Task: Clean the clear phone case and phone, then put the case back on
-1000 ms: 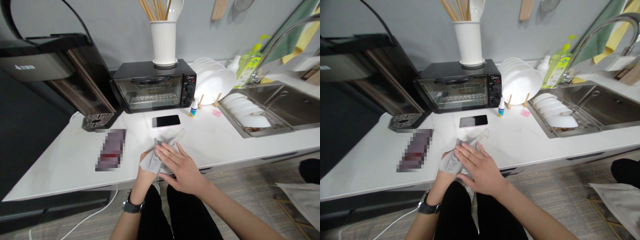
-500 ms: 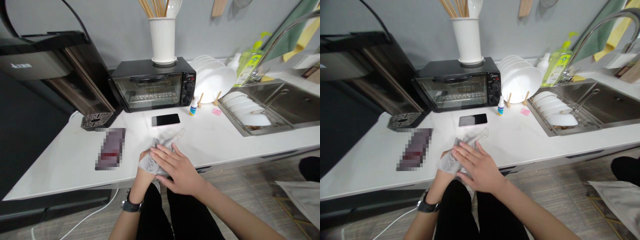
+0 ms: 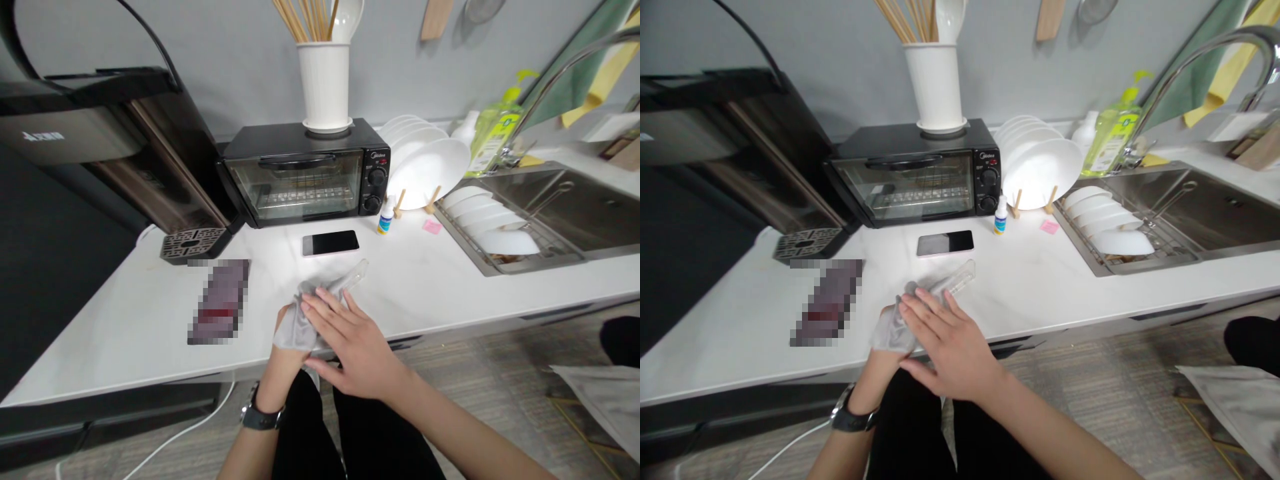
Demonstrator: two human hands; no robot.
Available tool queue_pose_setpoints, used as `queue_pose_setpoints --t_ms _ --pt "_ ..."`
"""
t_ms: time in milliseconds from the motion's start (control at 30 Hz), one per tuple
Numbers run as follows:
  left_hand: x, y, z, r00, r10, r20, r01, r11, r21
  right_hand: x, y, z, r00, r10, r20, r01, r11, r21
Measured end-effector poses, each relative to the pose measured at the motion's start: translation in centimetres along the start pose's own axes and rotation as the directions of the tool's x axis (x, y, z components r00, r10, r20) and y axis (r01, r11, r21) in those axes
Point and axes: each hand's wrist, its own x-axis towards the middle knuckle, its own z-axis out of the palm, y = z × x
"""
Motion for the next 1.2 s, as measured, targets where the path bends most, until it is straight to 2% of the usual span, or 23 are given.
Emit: queue_pose_setpoints --t_ms 67,133,267,367,433,533,633,700,767,867,933,1000,1100,1200 --pt "-0.1 -0.3 0.1 1.0 -0.008 0.005 0.008 1.0 -0.009 -0.1 -0.1 -0.1 1.0 -0.008 0.014 0.008 1.0 -0.004" --pt "-0.1 0.3 -0.1 1.0 0.013 0.014 -0.012 1.0 -0.028 -0.1 1.0 -0.5 1.0 0.011 0.011 -0.011 1.0 -0.016" --pt "0.1 2.7 -1.2 0.999 0.045 0.022 -0.045 0.999 0.018 0.1 4.6 -1.5 0.978 0.19 -0.083 -0.194 0.98 -0.045" --pt "0.2 3.4 -1.4 0.998 0.035 0.043 -0.036 0.999 0.016 0.3 5.8 -1.5 0.95 0.276 -0.144 -0.285 0.958 -0.044" --pt "0.2 2.8 -1.2 0.999 0.018 0.04 -0.02 0.999 0.046 0.4 4.8 -1.2 0.964 0.236 -0.123 -0.24 0.97 -0.025" --pt "0.2 0.8 -0.4 1.0 -0.018 0.002 0.018 0.997 0.075 0.3 2.0 -0.4 0.996 0.078 -0.044 -0.078 0.997 0.016" --pt "0.3 -0.5 0.1 0.999 -0.044 -0.002 0.044 0.997 0.066 0.1 -0.1 0.2 1.0 -0.023 0.003 0.023 0.999 0.033" --pt "0.3 -0.3 -0.1 1.0 -0.022 0.008 0.022 0.999 0.039 -0.1 -0.1 0.2 1.0 -0.021 0.007 0.021 0.999 0.024" --pt "0.2 0.6 -0.5 0.999 0.021 0.03 -0.02 1.0 -0.008 -0.2 1.0 -0.1 1.0 0.004 0.001 -0.004 1.0 0.012" --pt "0.2 2.4 -1.1 0.998 0.047 0.032 -0.047 0.999 0.009 -0.1 3.6 -0.9 0.99 0.124 -0.063 -0.125 0.992 -0.008" --pt "0.2 3.3 -1.3 0.999 0.04 0.027 -0.041 0.999 0.036 0.0 5.1 -1.4 0.966 0.227 -0.123 -0.231 0.973 -0.018" --pt "0.3 3.8 -1.3 0.999 0.029 0.027 -0.03 0.999 0.04 0.1 5.8 -1.5 0.949 0.276 -0.155 -0.284 0.958 -0.031" --pt "0.4 3.5 -1.2 1.0 0.03 -0.006 -0.03 0.999 0.037 0.0 4.5 -1.0 0.966 0.225 -0.13 -0.232 0.972 -0.038" --pt "0.3 2.4 -1.0 0.996 0.079 -0.035 -0.081 0.995 -0.049 -0.3 1.6 -0.1 0.995 0.086 -0.057 -0.087 0.996 -0.016"
